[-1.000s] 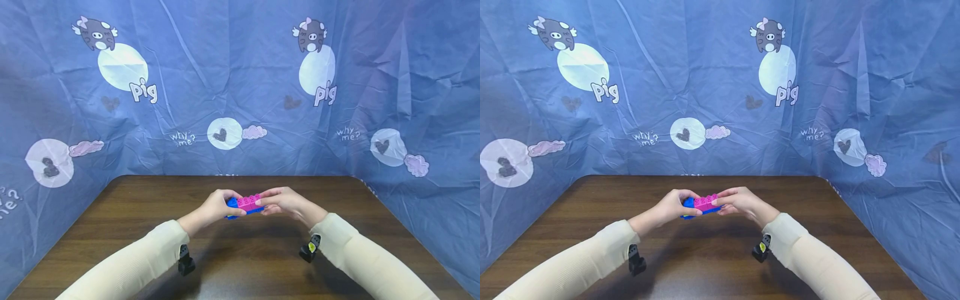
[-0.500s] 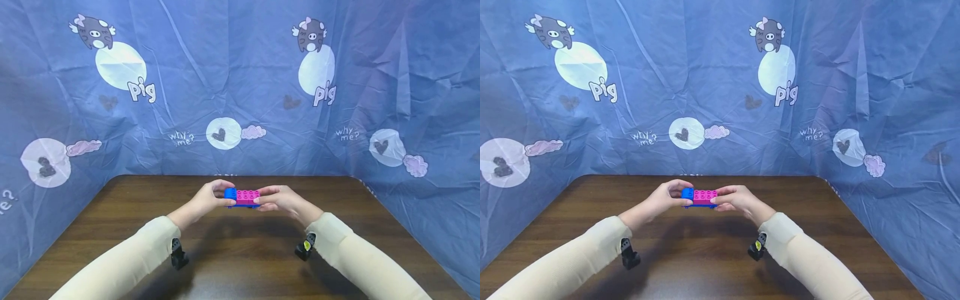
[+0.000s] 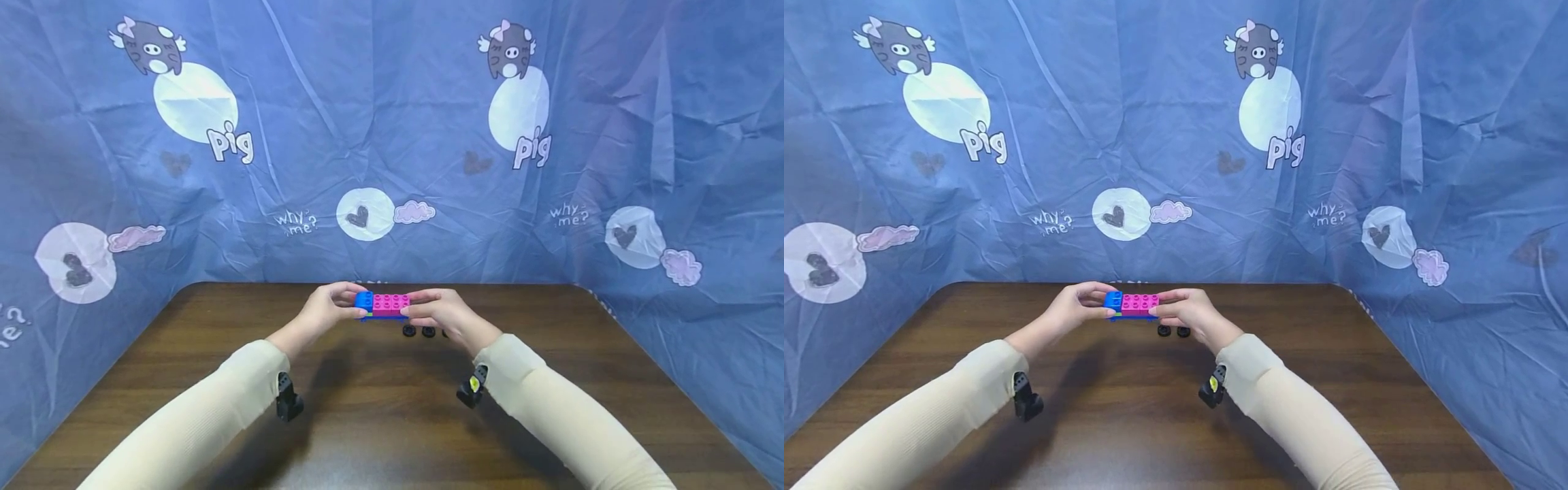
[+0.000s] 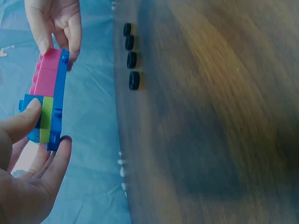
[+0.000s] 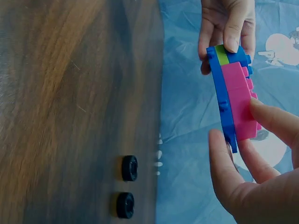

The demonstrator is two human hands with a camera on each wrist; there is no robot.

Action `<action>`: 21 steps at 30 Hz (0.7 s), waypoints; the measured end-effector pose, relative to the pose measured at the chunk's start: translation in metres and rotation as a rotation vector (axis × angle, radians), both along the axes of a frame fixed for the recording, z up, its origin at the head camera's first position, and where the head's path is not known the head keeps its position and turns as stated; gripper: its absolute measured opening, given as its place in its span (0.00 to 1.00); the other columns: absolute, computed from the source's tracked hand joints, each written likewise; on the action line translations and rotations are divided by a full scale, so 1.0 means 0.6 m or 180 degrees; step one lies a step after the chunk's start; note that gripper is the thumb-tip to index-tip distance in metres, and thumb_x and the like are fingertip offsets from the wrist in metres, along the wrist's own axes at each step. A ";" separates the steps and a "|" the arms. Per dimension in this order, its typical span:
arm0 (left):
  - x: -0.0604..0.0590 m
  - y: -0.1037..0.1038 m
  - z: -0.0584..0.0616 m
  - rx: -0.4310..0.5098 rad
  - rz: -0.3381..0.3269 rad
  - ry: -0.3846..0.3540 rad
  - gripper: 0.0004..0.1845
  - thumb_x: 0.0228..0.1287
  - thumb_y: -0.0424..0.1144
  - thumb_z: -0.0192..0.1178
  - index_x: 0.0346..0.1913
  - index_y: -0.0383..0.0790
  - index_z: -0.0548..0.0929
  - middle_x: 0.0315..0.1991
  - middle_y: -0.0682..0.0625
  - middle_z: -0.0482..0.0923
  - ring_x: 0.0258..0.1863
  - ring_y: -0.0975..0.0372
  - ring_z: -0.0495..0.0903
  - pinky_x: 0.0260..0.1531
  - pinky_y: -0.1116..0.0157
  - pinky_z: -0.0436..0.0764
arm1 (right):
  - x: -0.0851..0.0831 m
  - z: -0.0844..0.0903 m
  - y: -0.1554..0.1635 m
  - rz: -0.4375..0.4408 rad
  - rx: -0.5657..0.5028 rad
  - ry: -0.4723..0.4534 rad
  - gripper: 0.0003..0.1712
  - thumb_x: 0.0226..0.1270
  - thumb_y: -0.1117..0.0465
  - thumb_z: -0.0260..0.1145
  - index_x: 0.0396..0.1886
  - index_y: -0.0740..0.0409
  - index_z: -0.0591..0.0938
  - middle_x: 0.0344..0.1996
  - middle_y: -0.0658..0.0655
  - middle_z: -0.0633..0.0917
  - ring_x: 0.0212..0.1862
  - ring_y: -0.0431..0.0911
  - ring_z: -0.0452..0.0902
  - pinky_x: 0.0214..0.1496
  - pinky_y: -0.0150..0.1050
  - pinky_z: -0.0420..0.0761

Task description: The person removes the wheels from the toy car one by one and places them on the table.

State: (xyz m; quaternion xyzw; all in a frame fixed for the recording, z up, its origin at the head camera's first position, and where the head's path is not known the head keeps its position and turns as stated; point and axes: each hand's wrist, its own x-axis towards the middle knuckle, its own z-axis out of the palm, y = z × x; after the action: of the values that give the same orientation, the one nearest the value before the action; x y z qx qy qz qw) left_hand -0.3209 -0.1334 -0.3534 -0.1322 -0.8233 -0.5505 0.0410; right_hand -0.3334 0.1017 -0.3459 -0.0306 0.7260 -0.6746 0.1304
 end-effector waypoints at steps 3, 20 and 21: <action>-0.008 -0.006 -0.002 -0.0072 0.0158 -0.0037 0.22 0.54 0.30 0.70 0.54 0.33 0.81 0.48 0.35 0.83 0.49 0.49 0.83 0.48 0.59 0.81 | -0.011 -0.006 -0.013 -0.0100 -0.0002 0.0004 0.27 0.57 0.72 0.70 0.58 0.71 0.77 0.55 0.70 0.80 0.37 0.44 0.85 0.58 0.46 0.78; -0.059 -0.029 -0.045 -0.0844 0.0463 0.0034 0.21 0.50 0.29 0.72 0.50 0.31 0.83 0.45 0.37 0.84 0.44 0.51 0.83 0.43 0.62 0.79 | -0.064 -0.068 -0.075 -0.0558 0.0361 0.0165 0.20 0.51 0.74 0.73 0.46 0.74 0.82 0.47 0.67 0.83 0.25 0.36 0.80 0.39 0.33 0.84; -0.059 -0.031 -0.047 -0.0858 0.0493 0.0010 0.21 0.50 0.29 0.72 0.50 0.31 0.83 0.45 0.37 0.84 0.45 0.51 0.83 0.45 0.61 0.79 | -0.065 -0.072 -0.079 -0.0567 0.0403 0.0170 0.20 0.51 0.73 0.73 0.46 0.74 0.83 0.47 0.67 0.84 0.25 0.36 0.79 0.38 0.32 0.84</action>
State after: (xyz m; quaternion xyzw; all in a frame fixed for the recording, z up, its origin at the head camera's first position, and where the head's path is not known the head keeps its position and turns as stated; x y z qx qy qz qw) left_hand -0.3565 -0.1520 -0.3816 -0.0735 -0.8973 -0.4301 0.0665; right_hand -0.3725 0.0545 -0.3894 0.0244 0.7702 -0.6352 0.0522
